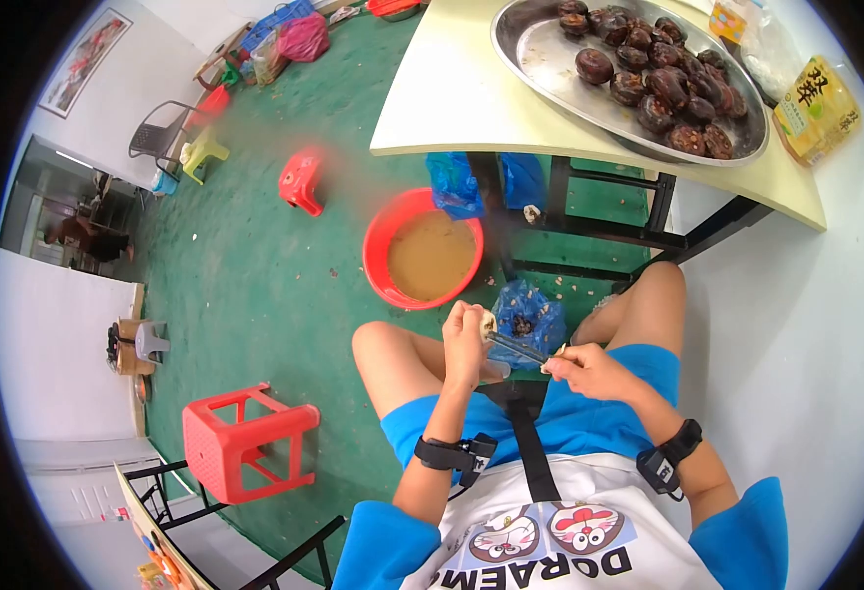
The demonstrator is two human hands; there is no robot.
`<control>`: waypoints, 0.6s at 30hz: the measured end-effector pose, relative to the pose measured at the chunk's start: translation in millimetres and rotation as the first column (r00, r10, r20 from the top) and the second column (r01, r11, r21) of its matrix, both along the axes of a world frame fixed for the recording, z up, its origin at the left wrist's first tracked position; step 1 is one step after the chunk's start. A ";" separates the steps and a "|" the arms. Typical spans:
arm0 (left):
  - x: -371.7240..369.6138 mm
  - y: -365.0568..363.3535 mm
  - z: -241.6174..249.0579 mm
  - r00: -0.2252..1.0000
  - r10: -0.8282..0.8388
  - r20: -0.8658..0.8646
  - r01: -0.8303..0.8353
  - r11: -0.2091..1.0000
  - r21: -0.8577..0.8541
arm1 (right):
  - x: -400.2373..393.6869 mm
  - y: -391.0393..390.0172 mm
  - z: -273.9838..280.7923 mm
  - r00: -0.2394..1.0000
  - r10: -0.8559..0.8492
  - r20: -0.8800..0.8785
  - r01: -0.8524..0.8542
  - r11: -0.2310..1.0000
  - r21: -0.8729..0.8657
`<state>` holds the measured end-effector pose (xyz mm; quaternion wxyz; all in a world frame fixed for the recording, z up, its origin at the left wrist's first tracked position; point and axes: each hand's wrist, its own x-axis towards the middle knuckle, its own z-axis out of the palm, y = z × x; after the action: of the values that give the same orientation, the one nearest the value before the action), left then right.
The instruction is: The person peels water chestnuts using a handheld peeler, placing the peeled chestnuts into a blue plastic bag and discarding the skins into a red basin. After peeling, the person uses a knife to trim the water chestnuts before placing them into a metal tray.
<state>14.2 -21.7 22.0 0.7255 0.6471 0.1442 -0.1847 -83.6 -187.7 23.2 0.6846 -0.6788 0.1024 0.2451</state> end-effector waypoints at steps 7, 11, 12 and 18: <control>-1.1 5.8 -10.4 0.999 -0.011 -0.049 0.009 0.999 -0.032 | -3.4 1.0 8.1 0.933 0.197 0.300 -0.016 0.858 -0.513; 0.0 7.3 -5.1 0.983 -0.022 -0.182 -0.011 0.985 -0.175 | -3.2 10.1 -1.6 0.911 0.078 0.406 0.188 0.797 -0.574; -0.2 6.7 -3.7 0.975 -0.018 -0.221 -0.026 0.980 -0.199 | -1.9 10.7 -2.7 0.919 -0.023 0.393 0.258 0.790 -0.556; 3.6 11.4 -2.5 0.958 -0.010 -0.286 -0.057 0.973 -0.224 | 2.0 -0.6 6.1 0.944 0.063 0.324 0.066 0.925 -0.373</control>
<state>17.8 -10.3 19.5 0.7694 0.5235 0.2324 -0.2828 -81.6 -188.3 29.3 0.5482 -0.8294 0.0320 0.1029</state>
